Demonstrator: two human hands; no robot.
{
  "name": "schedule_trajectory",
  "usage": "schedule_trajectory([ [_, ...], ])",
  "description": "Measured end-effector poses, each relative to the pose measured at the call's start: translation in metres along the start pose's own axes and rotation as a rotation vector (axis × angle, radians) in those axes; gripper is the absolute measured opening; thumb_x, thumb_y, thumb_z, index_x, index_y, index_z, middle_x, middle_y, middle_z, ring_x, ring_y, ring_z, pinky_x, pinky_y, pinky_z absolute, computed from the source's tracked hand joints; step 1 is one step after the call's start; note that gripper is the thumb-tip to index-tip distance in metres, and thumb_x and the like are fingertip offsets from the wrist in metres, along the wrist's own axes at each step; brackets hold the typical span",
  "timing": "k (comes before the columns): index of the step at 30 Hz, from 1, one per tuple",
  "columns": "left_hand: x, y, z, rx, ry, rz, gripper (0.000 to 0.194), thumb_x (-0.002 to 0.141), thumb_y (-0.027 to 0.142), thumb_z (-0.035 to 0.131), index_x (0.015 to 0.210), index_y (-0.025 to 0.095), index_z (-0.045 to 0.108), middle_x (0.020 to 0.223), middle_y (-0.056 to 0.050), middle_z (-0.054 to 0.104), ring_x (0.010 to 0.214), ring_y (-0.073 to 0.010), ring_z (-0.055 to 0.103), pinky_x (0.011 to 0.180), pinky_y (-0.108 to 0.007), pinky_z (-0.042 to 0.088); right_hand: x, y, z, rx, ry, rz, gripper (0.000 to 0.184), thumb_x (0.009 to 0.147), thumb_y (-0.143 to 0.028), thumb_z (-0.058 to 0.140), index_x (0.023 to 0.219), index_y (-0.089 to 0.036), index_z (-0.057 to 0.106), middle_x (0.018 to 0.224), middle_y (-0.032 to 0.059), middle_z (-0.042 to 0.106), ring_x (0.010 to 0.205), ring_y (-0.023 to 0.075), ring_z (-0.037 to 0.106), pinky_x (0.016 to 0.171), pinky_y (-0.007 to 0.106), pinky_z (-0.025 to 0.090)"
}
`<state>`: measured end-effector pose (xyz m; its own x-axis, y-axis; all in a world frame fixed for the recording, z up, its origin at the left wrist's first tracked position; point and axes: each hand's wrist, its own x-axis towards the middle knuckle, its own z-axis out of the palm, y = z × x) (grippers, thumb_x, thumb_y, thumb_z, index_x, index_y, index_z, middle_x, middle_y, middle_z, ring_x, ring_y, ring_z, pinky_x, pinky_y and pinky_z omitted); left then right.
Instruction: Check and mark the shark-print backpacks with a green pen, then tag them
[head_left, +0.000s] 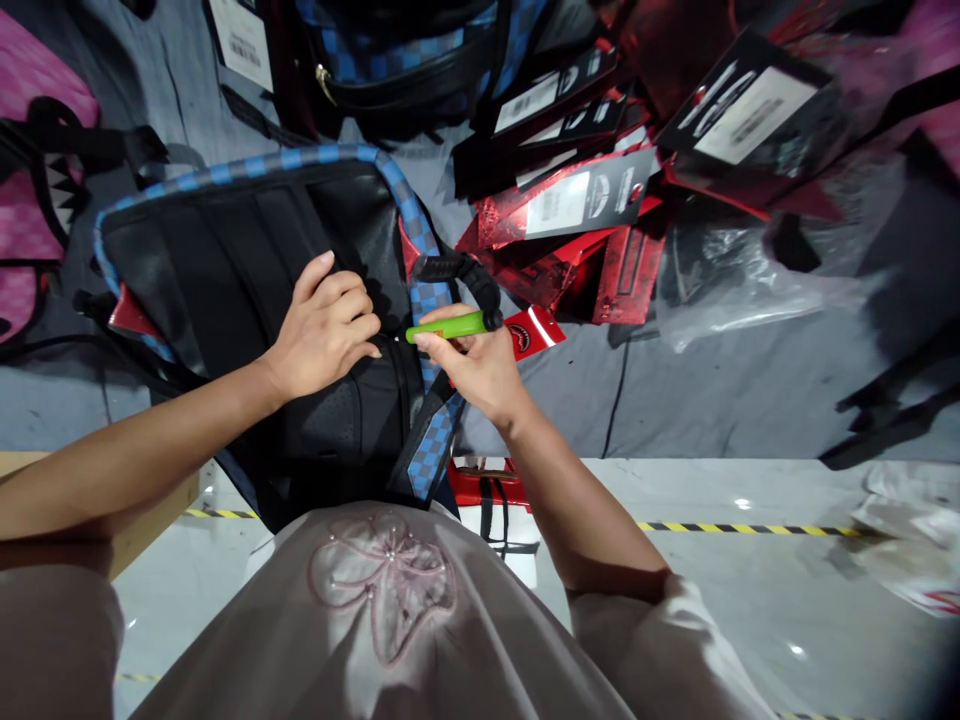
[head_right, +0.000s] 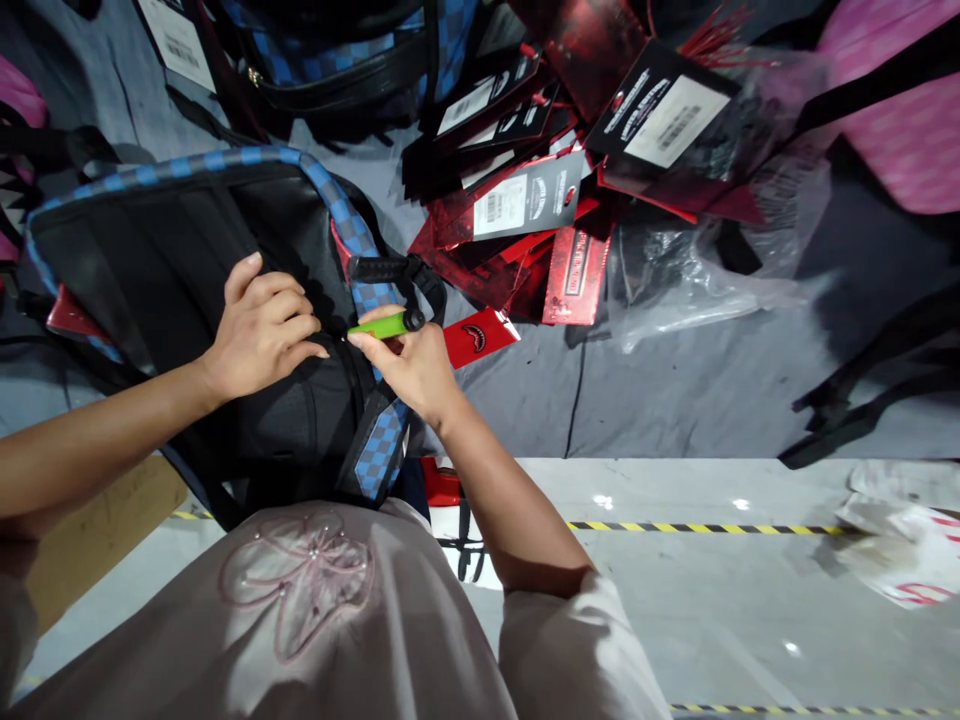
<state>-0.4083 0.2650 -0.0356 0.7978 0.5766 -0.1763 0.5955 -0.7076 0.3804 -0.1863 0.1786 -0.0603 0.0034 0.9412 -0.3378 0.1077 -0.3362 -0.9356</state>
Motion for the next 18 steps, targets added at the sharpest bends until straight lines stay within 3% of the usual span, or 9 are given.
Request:
schedule_trajectory([
  [6, -0.0001, 0.0011, -0.0019, 0.006, -0.03, 0.002, 0.032, 0.102, 0.048, 0.048, 0.094, 0.022, 0.066, 0.103, -0.005, 0.067, 0.126, -0.0266, 0.053, 0.128, -0.061, 0.017, 0.0002, -0.0017, -0.0034, 0.058, -0.008, 0.028, 0.029, 0.086, -0.045, 0.072, 0.095, -0.018, 0.072, 0.08, 0.0, 0.069, 0.065, 0.0119, 0.06, 0.061, 0.026, 0.051],
  [9, 0.0004, 0.0016, -0.0033, 0.018, -0.041, 0.003, 0.033, 0.102, 0.047, 0.047, 0.096, 0.021, 0.066, 0.104, -0.005, 0.068, 0.126, -0.0267, 0.053, 0.127, -0.062, 0.018, -0.0002, -0.0017, -0.0042, 0.089, -0.004, 0.039, 0.032, 0.085, -0.046, 0.073, 0.1, -0.018, 0.072, 0.086, 0.001, 0.071, 0.068, 0.0121, 0.062, 0.064, 0.026, 0.053],
  [18, 0.0009, 0.0035, -0.0012, -0.036, -0.05, -0.025, 0.028, 0.1, 0.046, 0.051, 0.094, 0.023, 0.066, 0.1, -0.003, 0.066, 0.128, -0.0262, 0.052, 0.128, -0.059, 0.016, -0.0032, -0.0036, -0.0036, -0.064, -0.001, -0.017, 0.022, 0.087, -0.039, 0.072, 0.097, -0.019, 0.074, 0.086, 0.0005, 0.074, 0.069, 0.0132, 0.064, 0.067, 0.027, 0.053],
])
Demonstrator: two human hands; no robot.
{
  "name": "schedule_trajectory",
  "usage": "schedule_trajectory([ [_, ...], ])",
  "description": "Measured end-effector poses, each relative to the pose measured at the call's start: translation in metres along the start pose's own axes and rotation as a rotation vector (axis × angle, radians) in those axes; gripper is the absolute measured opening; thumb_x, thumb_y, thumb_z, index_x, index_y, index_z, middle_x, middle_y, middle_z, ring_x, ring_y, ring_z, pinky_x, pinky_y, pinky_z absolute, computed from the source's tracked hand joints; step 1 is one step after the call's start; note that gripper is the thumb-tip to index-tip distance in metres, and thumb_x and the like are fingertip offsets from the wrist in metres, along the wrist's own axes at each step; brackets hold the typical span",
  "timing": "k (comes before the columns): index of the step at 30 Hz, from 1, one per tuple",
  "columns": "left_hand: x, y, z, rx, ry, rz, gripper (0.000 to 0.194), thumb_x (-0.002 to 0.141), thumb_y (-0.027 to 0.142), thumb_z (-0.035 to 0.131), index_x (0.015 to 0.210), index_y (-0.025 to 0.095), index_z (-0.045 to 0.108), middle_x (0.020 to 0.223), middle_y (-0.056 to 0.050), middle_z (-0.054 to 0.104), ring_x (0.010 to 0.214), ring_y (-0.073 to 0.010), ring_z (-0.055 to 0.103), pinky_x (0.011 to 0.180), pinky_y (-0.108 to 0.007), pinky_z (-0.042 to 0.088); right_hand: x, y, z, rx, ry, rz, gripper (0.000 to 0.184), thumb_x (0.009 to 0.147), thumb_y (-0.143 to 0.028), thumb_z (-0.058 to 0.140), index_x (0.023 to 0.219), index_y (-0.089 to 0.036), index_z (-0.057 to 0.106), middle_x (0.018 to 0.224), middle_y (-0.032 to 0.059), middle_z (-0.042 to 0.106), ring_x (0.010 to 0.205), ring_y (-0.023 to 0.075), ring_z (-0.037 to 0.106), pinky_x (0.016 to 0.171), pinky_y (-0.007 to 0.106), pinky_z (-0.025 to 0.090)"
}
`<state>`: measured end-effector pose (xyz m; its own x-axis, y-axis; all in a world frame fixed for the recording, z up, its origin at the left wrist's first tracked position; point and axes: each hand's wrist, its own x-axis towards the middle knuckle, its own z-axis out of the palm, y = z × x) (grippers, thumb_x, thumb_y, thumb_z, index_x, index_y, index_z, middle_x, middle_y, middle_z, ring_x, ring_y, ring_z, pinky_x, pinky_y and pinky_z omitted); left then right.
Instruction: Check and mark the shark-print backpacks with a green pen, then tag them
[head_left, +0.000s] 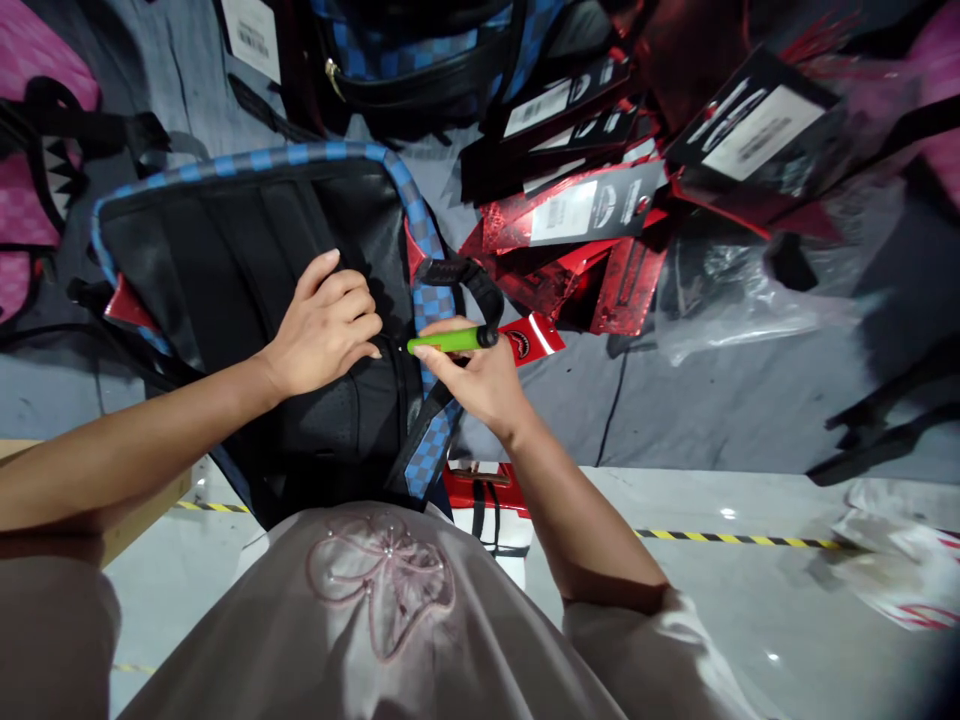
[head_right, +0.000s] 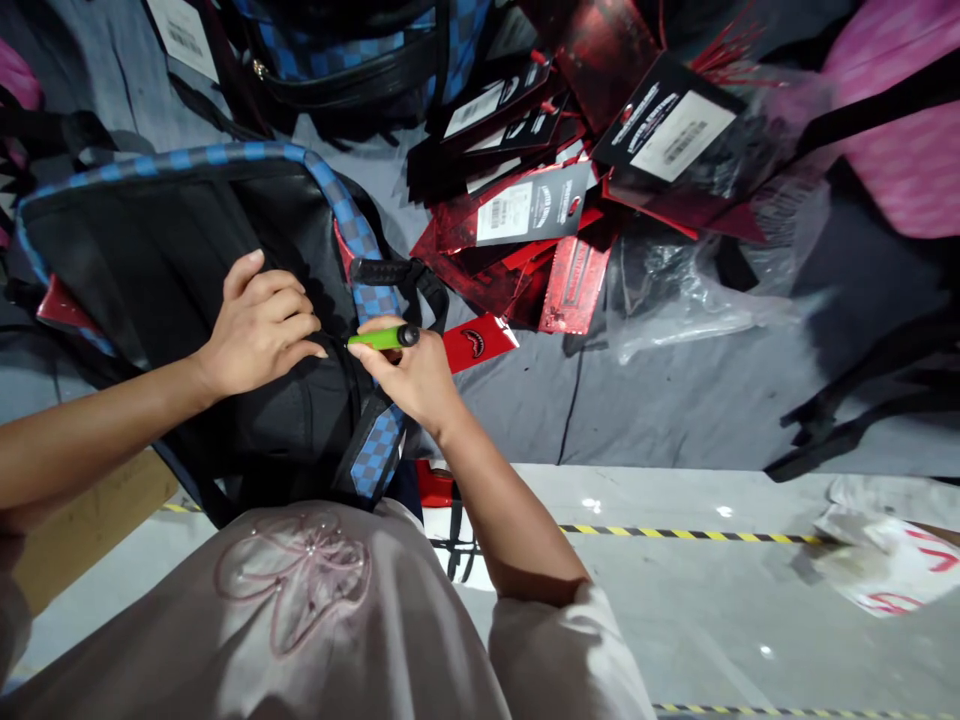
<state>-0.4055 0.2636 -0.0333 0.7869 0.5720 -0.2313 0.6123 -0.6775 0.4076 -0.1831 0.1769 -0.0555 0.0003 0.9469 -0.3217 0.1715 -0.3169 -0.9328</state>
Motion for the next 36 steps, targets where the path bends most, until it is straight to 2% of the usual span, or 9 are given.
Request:
schedule_trajectory([
  [7, 0.015, -0.02, -0.035, 0.154, -0.079, 0.13, 0.036, 0.1, 0.051, 0.045, 0.1, 0.022, 0.067, 0.103, -0.004, 0.068, 0.119, -0.0258, 0.057, 0.123, -0.058, 0.027, -0.019, -0.024, 0.0, -0.24, -0.063, -0.204, 0.015, 0.095, -0.034, 0.067, 0.105, -0.026, 0.075, 0.106, 0.0036, 0.08, 0.095, 0.0211, 0.074, 0.099, 0.039, 0.055],
  [11, 0.037, -0.05, -0.064, 0.408, -0.065, 0.185, 0.047, 0.091, 0.064, 0.055, 0.097, 0.02, 0.07, 0.092, -0.006, 0.07, 0.107, -0.03, 0.062, 0.116, -0.06, 0.034, -0.051, -0.046, 0.029, -0.419, -0.239, -0.442, 0.025, 0.099, -0.029, 0.063, 0.123, -0.026, 0.072, 0.103, 0.0039, 0.08, 0.089, 0.0185, 0.074, 0.114, 0.044, 0.047],
  [15, 0.041, -0.054, -0.072, 0.448, -0.008, 0.115, 0.051, 0.088, 0.069, 0.059, 0.089, 0.02, 0.071, 0.083, -0.006, 0.072, 0.095, -0.0265, 0.062, 0.111, -0.056, 0.039, -0.072, -0.029, 0.051, -0.42, -0.32, -0.572, 0.032, 0.098, -0.023, 0.063, 0.13, -0.022, 0.069, 0.098, 0.0047, 0.079, 0.091, 0.0186, 0.075, 0.121, 0.049, 0.043],
  [23, 0.034, -0.015, -0.059, 0.403, 0.157, -0.102, 0.048, 0.088, 0.067, 0.066, 0.094, 0.019, 0.068, 0.088, -0.005, 0.069, 0.097, -0.0279, 0.064, 0.102, -0.049, 0.043, -0.077, 0.006, -0.059, -0.3, -0.175, -0.434, 0.027, 0.095, -0.027, 0.066, 0.122, -0.029, 0.072, 0.111, 0.0032, 0.08, 0.092, 0.0213, 0.078, 0.124, 0.059, 0.04],
  [27, 0.027, 0.034, -0.044, 0.343, 0.102, -0.066, 0.041, 0.093, 0.06, 0.062, 0.095, 0.019, 0.069, 0.087, -0.009, 0.07, 0.092, -0.031, 0.065, 0.092, -0.05, 0.048, -0.085, -0.007, -0.083, -0.199, 0.06, -0.161, 0.03, 0.092, -0.033, 0.071, 0.122, -0.031, 0.072, 0.102, 0.0034, 0.082, 0.09, 0.0249, 0.079, 0.098, 0.047, 0.063],
  [29, 0.008, 0.057, -0.039, 0.301, 0.059, 0.04, 0.033, 0.099, 0.05, 0.057, 0.096, 0.019, 0.07, 0.086, -0.009, 0.072, 0.089, -0.0298, 0.067, 0.085, -0.048, 0.052, -0.097, -0.016, -0.069, -0.124, 0.147, -0.12, 0.033, 0.096, -0.028, 0.067, 0.128, -0.035, 0.068, 0.098, 0.0014, 0.081, 0.082, 0.0224, 0.079, 0.082, 0.038, 0.066],
  [31, -0.015, 0.069, -0.037, 0.242, 0.112, 0.114, 0.028, 0.102, 0.038, 0.052, 0.097, 0.019, 0.071, 0.086, -0.008, 0.074, 0.084, -0.0281, 0.07, 0.078, -0.046, 0.056, -0.104, -0.024, -0.04, -0.136, 0.164, -0.256, 0.036, 0.098, -0.022, 0.061, 0.13, -0.038, 0.066, 0.105, 0.0003, 0.081, 0.087, 0.0211, 0.078, 0.086, 0.036, 0.064],
  [34, -0.035, 0.058, -0.033, 0.181, 0.182, 0.222, 0.035, 0.103, 0.033, 0.042, 0.105, 0.02, 0.075, 0.101, -0.01, 0.079, 0.088, -0.0292, 0.075, 0.08, -0.048, 0.061, -0.09, -0.02, 0.006, -0.335, 0.107, -0.536, 0.034, 0.101, -0.03, 0.057, 0.134, -0.027, 0.065, 0.121, 0.0066, 0.077, 0.112, 0.0219, 0.072, 0.099, 0.036, 0.057],
  [36, -0.034, 0.045, -0.032, 0.137, 0.197, 0.308, 0.045, 0.1, 0.034, 0.035, 0.09, 0.028, 0.079, 0.09, -0.007, 0.08, 0.077, -0.0296, 0.076, 0.071, -0.047, 0.064, -0.07, -0.011, 0.023, -0.509, 0.052, -0.542, 0.037, 0.106, -0.035, 0.048, 0.137, -0.023, 0.064, 0.126, 0.0075, 0.074, 0.119, 0.0198, 0.067, 0.102, 0.035, 0.052],
])
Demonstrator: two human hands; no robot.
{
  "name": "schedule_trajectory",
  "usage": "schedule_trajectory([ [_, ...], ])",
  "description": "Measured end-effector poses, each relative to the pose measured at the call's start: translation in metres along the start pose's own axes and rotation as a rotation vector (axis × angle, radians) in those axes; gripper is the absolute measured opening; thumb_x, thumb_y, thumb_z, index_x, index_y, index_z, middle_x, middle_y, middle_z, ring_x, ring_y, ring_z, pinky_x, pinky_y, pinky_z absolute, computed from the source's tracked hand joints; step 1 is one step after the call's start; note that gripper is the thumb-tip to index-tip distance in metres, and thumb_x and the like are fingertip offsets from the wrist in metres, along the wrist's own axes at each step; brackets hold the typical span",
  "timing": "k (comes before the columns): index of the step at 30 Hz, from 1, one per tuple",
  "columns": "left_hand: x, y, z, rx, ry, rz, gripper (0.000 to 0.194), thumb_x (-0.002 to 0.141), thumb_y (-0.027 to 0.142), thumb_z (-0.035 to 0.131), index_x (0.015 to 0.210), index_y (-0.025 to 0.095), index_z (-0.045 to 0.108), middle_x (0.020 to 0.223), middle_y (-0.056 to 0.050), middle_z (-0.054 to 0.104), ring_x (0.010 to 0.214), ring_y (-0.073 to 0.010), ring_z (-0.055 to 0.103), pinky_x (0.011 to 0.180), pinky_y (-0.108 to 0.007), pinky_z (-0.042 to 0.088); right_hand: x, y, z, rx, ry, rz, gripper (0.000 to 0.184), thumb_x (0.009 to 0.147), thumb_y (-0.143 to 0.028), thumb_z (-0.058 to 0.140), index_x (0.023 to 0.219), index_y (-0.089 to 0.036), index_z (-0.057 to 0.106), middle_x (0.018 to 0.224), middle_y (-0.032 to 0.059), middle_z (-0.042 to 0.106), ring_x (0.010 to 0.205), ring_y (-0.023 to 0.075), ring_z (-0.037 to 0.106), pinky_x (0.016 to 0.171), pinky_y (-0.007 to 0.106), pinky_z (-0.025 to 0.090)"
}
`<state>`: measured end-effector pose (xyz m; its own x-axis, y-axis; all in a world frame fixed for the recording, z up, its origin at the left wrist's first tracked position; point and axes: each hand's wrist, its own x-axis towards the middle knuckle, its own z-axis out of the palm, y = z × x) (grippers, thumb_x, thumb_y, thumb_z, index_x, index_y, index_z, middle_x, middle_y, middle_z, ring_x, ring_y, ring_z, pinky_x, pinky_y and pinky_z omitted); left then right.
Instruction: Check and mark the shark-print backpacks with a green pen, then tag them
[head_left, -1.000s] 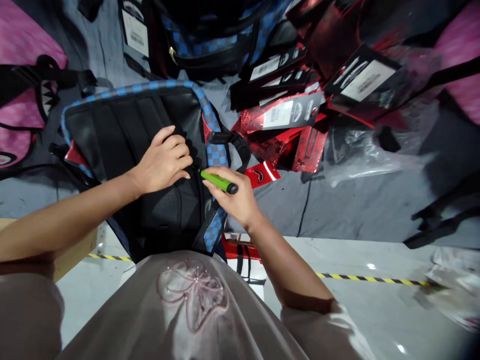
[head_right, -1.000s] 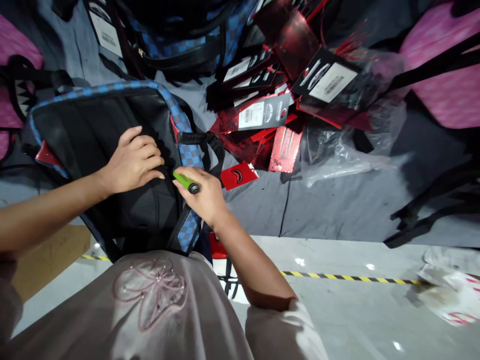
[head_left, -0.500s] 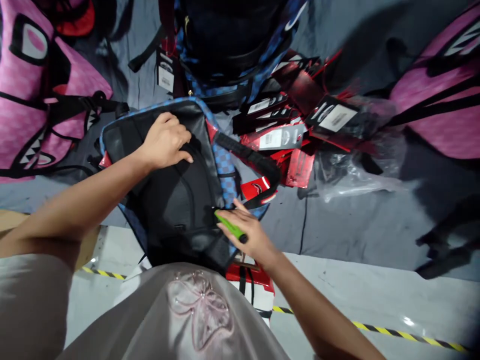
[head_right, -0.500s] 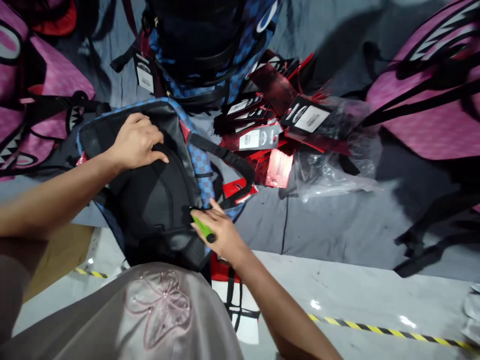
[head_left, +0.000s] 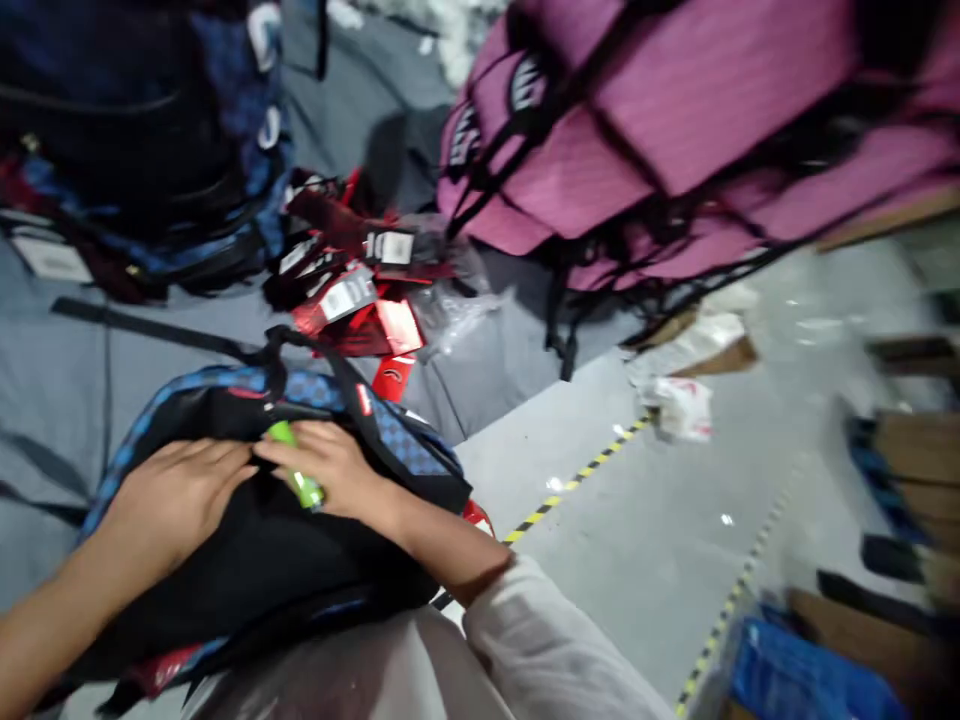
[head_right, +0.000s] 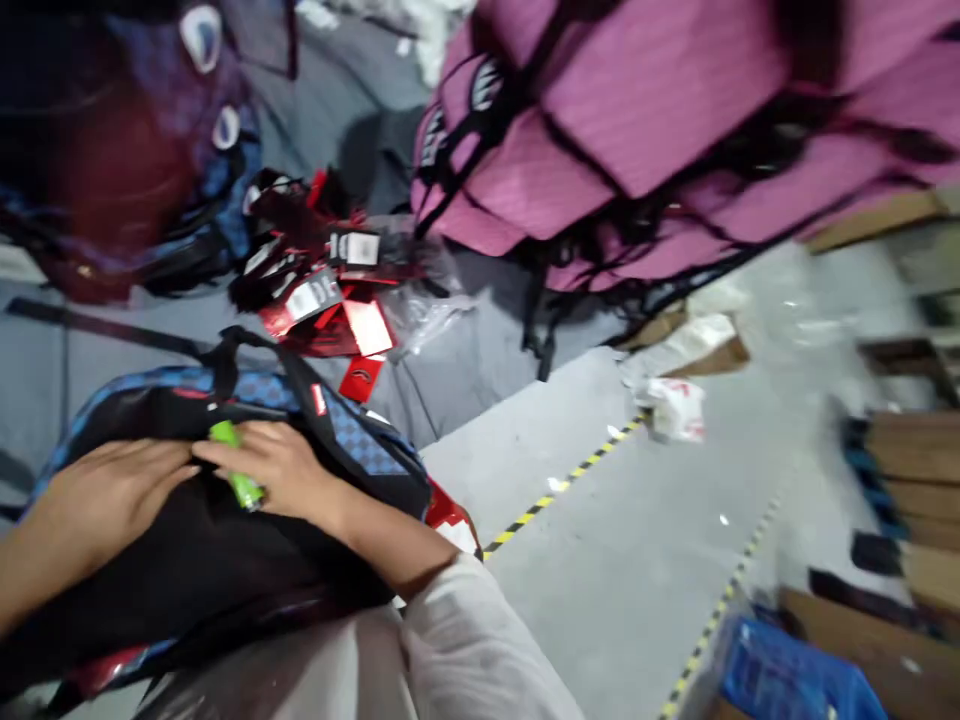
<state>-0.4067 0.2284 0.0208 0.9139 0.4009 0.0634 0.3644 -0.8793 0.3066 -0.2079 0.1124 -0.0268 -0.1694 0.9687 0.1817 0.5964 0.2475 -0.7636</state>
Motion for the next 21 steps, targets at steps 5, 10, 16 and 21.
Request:
schedule_trajectory([
  [5, 0.004, -0.028, -0.009, -0.092, 0.106, -0.185, 0.056, 0.087, 0.049, 0.038, 0.139, 0.059, 0.056, 0.12, 0.002, 0.076, 0.107, -0.0451, 0.07, 0.087, -0.068, 0.055, 0.018, -0.001, 0.024, -0.162, 0.025, 0.188, 0.036, 0.103, -0.04, 0.053, 0.133, -0.025, 0.066, 0.098, 0.004, 0.079, 0.092, 0.0179, 0.071, 0.088, 0.034, 0.05],
  [10, 0.041, -0.053, -0.02, -0.044, -0.229, -0.299, 0.103, 0.077, 0.072, 0.045, 0.167, 0.031, 0.015, 0.15, -0.016, 0.057, 0.129, -0.0498, 0.058, 0.102, -0.066, 0.05, 0.018, -0.023, 0.03, -0.065, 0.189, 0.238, 0.03, 0.1, -0.031, 0.057, 0.126, -0.02, 0.065, 0.102, 0.0037, 0.079, 0.094, 0.0162, 0.072, 0.091, 0.032, 0.05],
  [16, 0.086, -0.029, -0.029, 0.217, -0.533, -0.465, 0.086, 0.086, 0.056, 0.064, 0.159, 0.022, 0.033, 0.148, -0.019, 0.054, 0.134, -0.0417, 0.054, 0.107, -0.056, 0.046, -0.018, -0.055, 0.02, 0.115, 0.348, 0.181, 0.019, 0.098, -0.029, 0.059, 0.113, -0.023, 0.068, 0.101, 0.0072, 0.077, 0.1, 0.021, 0.07, 0.094, 0.038, 0.053],
  [21, 0.083, -0.032, -0.017, 0.221, -0.486, -0.403, 0.105, 0.083, 0.042, 0.078, 0.165, 0.014, 0.019, 0.164, -0.026, 0.032, 0.15, -0.0421, 0.033, 0.125, -0.065, 0.014, -0.015, -0.034, 0.017, 0.296, 0.306, 0.237, 0.024, 0.097, -0.029, 0.062, 0.121, -0.026, 0.065, 0.114, 0.0093, 0.076, 0.113, 0.0235, 0.07, 0.1, 0.042, 0.057],
])
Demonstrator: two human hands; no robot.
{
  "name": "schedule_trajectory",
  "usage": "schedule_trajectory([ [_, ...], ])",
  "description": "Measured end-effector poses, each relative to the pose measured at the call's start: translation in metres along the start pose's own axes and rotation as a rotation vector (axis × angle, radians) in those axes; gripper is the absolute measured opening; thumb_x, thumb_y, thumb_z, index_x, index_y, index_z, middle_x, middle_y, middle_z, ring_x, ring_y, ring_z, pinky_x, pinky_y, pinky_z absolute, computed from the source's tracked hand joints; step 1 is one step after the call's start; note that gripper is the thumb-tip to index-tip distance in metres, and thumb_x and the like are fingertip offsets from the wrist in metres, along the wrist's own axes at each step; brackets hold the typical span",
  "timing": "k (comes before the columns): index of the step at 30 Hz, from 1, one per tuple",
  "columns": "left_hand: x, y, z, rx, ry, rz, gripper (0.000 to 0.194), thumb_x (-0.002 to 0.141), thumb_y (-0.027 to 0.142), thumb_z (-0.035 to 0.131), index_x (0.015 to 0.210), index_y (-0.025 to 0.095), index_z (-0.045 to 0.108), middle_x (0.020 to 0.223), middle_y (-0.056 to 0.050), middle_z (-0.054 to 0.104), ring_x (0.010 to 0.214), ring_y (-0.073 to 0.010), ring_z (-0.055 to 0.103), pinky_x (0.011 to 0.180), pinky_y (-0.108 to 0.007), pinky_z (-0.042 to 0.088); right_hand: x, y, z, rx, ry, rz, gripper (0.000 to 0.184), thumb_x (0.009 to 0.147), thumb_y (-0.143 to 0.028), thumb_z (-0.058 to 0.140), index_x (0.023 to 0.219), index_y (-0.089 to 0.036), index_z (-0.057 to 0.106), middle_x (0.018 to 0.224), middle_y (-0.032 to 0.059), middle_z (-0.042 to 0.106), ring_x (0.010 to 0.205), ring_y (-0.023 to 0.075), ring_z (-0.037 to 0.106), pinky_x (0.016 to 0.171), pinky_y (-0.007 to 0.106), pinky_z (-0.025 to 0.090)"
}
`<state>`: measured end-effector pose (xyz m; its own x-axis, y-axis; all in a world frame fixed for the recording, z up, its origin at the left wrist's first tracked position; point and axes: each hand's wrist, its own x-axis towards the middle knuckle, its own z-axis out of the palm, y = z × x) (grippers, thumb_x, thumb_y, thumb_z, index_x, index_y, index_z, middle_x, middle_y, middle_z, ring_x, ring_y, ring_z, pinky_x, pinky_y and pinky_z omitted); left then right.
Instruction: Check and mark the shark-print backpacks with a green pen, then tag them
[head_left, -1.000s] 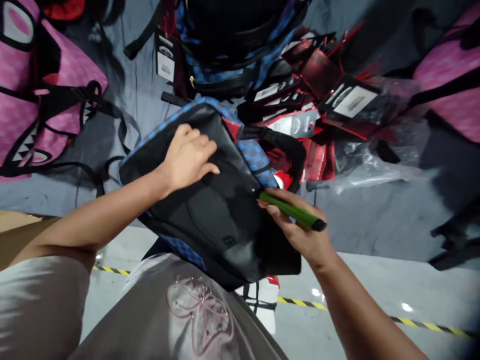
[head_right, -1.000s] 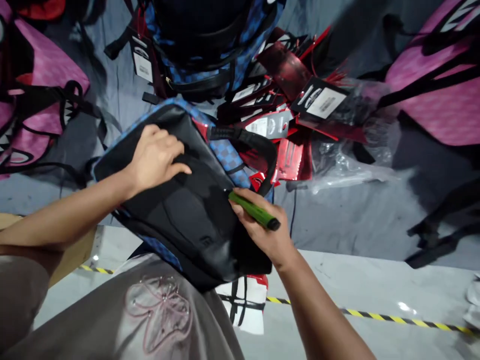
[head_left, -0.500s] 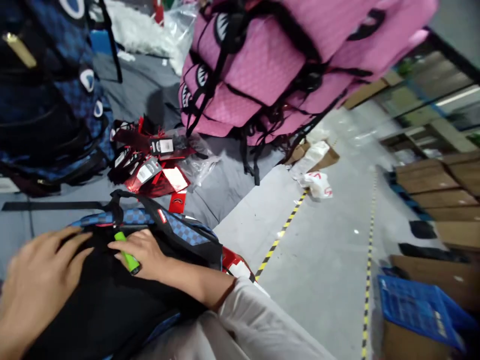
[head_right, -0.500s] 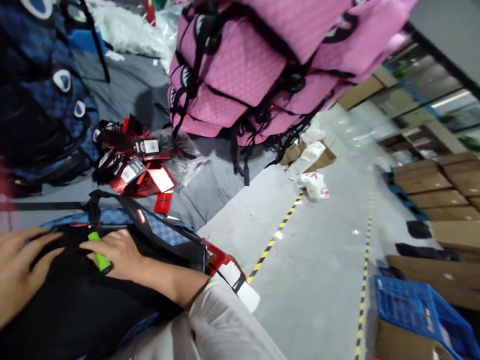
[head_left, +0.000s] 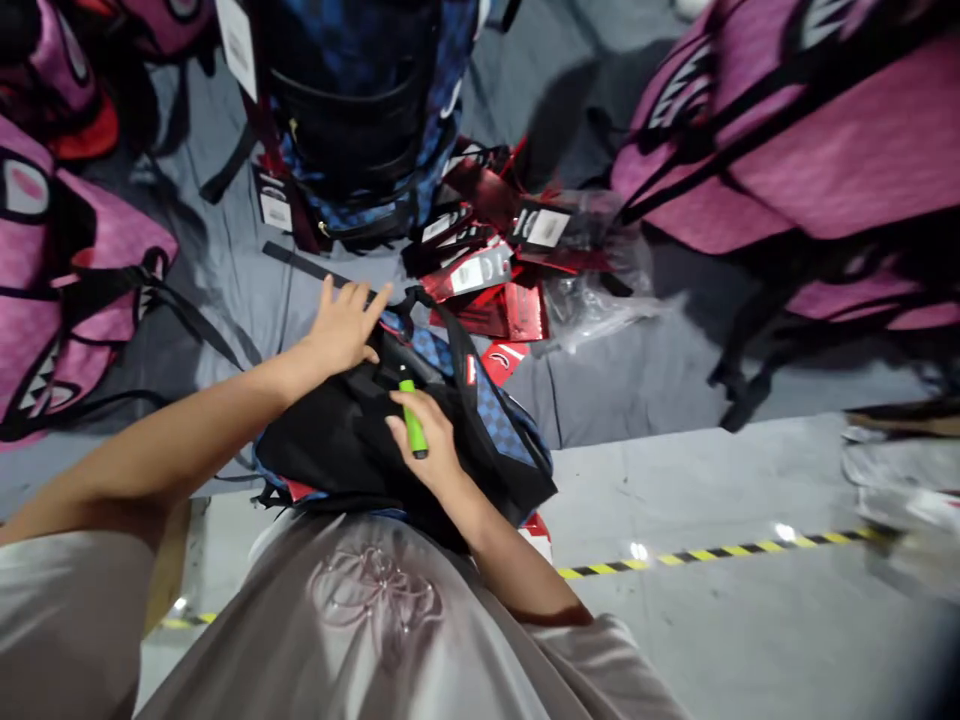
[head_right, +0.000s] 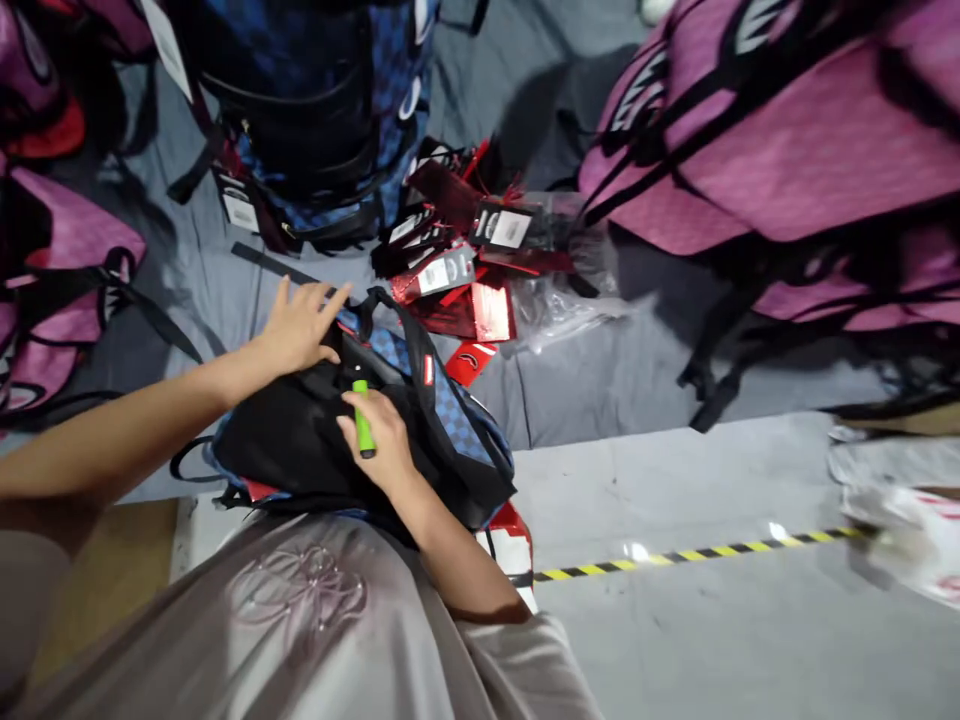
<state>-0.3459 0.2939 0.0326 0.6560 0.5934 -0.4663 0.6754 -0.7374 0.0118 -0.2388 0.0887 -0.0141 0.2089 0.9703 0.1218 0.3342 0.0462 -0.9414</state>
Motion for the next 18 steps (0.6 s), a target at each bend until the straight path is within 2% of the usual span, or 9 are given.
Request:
schedule_trajectory([
  [4, -0.005, 0.006, 0.002, 0.043, -0.016, 0.167, 0.124, 0.075, 0.04, 0.084, 0.167, 0.02, 0.004, 0.173, -0.023, 0.008, 0.159, -0.0433, 0.011, 0.125, -0.069, 0.003, 0.008, 0.011, 0.006, 0.159, 0.117, 0.09, 0.03, 0.101, -0.033, 0.059, 0.13, -0.026, 0.059, 0.111, 0.0075, 0.078, 0.105, 0.0212, 0.075, 0.1, 0.041, 0.06],
  [8, 0.006, 0.007, 0.012, 0.044, -0.039, 0.179, 0.132, 0.072, 0.041, 0.086, 0.167, 0.02, -0.003, 0.173, -0.022, -0.001, 0.16, -0.0451, 0.003, 0.124, -0.071, -0.001, 0.012, 0.026, 0.007, 0.107, 0.148, 0.09, 0.033, 0.102, -0.034, 0.058, 0.133, -0.026, 0.057, 0.113, 0.0087, 0.078, 0.109, 0.0227, 0.075, 0.102, 0.044, 0.06],
  [12, 0.017, 0.004, 0.022, 0.027, -0.024, 0.203, 0.124, 0.077, 0.042, 0.082, 0.167, 0.018, 0.0, 0.173, -0.023, 0.008, 0.159, -0.0435, 0.011, 0.125, -0.067, 0.005, 0.016, 0.043, -0.001, -0.008, 0.124, 0.068, 0.032, 0.1, -0.03, 0.06, 0.132, -0.026, 0.06, 0.12, 0.0104, 0.075, 0.115, 0.0244, 0.071, 0.105, 0.047, 0.057],
  [15, 0.016, 0.004, 0.022, -0.016, -0.017, 0.183, 0.113, 0.082, 0.038, 0.076, 0.167, 0.012, 0.006, 0.169, -0.025, 0.02, 0.155, -0.0426, 0.023, 0.126, -0.063, 0.014, 0.017, 0.048, -0.008, -0.033, 0.073, 0.047, 0.029, 0.099, -0.028, 0.06, 0.128, -0.025, 0.062, 0.116, 0.0095, 0.075, 0.113, 0.0249, 0.071, 0.102, 0.046, 0.058],
  [18, 0.013, 0.008, 0.019, -0.028, 0.008, 0.199, 0.11, 0.082, 0.031, 0.075, 0.166, 0.01, 0.006, 0.17, -0.026, 0.018, 0.156, -0.0432, 0.021, 0.126, -0.064, 0.014, 0.015, 0.046, -0.011, -0.012, 0.067, 0.049, 0.026, 0.099, -0.026, 0.059, 0.125, -0.025, 0.063, 0.114, 0.0093, 0.075, 0.113, 0.025, 0.07, 0.102, 0.046, 0.058],
])
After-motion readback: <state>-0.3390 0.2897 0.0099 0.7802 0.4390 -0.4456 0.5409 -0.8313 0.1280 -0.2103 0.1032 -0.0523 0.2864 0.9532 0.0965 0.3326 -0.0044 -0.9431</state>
